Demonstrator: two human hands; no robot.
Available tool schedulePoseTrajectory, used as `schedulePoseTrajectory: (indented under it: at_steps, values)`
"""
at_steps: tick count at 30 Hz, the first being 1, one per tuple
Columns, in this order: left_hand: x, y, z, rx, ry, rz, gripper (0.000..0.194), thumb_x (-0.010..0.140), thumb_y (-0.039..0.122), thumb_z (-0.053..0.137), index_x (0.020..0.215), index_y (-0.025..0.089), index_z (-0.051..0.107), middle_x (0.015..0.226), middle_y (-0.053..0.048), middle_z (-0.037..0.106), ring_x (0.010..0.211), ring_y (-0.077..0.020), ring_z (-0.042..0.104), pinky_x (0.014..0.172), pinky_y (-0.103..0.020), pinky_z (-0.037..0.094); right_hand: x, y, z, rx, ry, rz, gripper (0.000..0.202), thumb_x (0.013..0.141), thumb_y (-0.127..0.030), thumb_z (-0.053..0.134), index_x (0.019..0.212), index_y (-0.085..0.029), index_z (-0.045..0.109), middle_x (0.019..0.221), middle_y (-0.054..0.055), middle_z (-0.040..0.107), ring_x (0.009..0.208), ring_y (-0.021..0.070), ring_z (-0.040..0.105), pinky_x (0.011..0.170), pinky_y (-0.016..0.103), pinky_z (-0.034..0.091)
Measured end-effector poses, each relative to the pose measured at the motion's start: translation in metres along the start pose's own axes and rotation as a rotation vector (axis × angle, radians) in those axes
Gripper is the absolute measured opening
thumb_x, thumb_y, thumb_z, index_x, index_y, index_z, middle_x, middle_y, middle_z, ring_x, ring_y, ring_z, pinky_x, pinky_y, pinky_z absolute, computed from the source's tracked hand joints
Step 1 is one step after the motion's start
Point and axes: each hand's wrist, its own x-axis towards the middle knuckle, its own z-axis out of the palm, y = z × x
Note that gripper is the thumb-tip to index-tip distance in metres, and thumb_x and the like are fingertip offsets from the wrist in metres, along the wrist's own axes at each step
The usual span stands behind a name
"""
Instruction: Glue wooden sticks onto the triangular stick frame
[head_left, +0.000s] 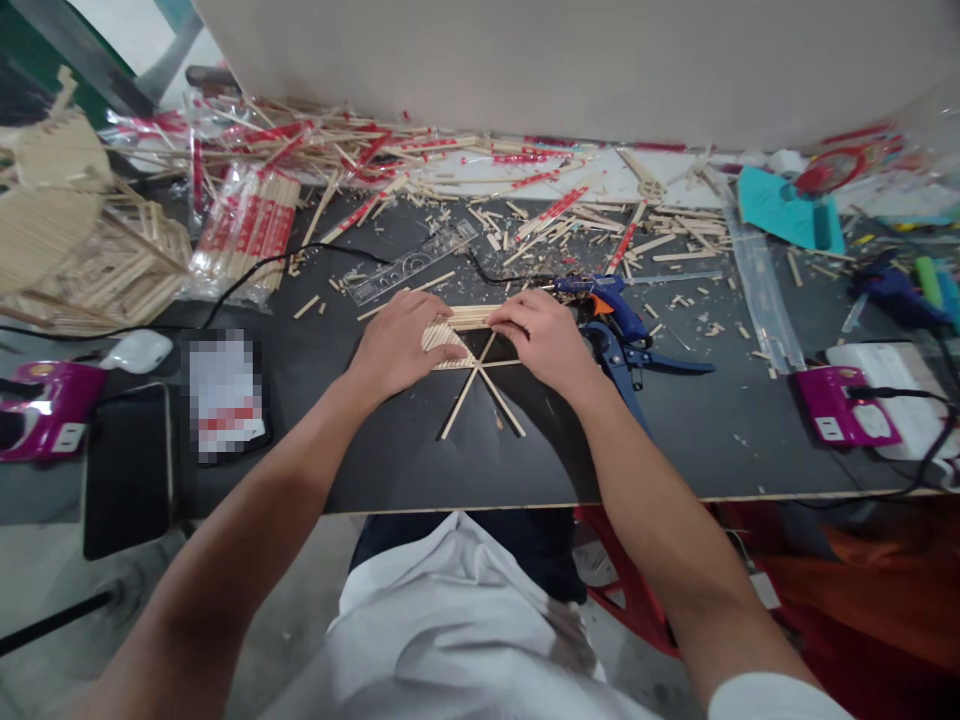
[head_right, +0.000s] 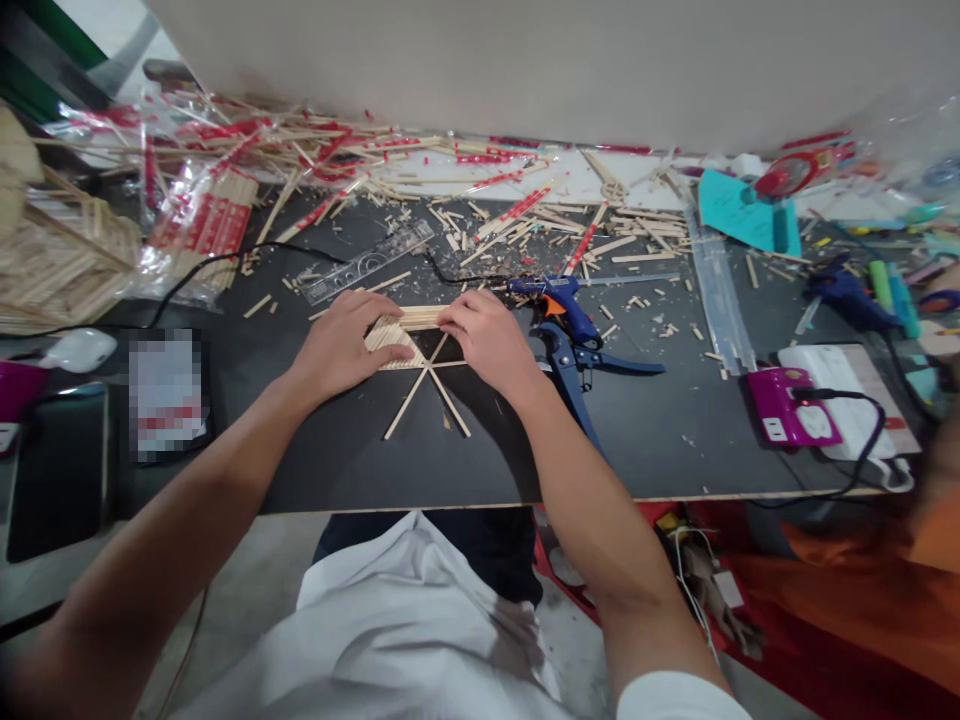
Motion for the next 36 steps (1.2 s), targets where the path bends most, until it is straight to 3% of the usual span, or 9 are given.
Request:
schedulePoseTrajectory:
  at_steps: [14,26,36]
  values:
    - [0.0002,-0.0019,0.0026,-0.014,0.004,0.022,0.043,0.088,0.055,0.072,0.11,0.019,0.069,0.117,-0.01,0.07,0.115,-0.0288,0.062,0.102,-0.042,0.048,0.0011,0.0009,0.0056,-0.06,-0.004,-0.049,0.02,0.101,-0.023,0.057,0.094,-0.023,0.076,0.095,0.008,0.069,0.094,0.0249,0.057,0.087,0.041,0.047]
    - [-0.0012,-0.0017,-0.0004,0.046,0.009,0.158,0.033,0.094,0.051,0.067,0.108,0.022,0.075,0.119,-0.009,0.07,0.114,-0.0268,0.063,0.105,-0.04,0.046,0.0018,-0.002,0.0053,-0.198,-0.044,-0.113,0.023,0.102,-0.022,0.054,0.093,-0.021,0.076,0.093,0.009,0.069,0.091,0.0248,0.054,0.084,0.039,0.046]
    - [-0.0022,-0.001,-0.0034,0.155,0.046,0.25,0.028,0.097,0.043,0.065,0.105,0.021,0.08,0.115,-0.009,0.07,0.102,-0.0243,0.064,0.096,-0.038,0.05,0.0012,-0.0049,0.0068,-0.264,-0.047,-0.113,0.024,0.102,-0.022,0.055,0.093,-0.019,0.077,0.093,0.01,0.07,0.09,0.0255,0.054,0.083,0.039,0.047]
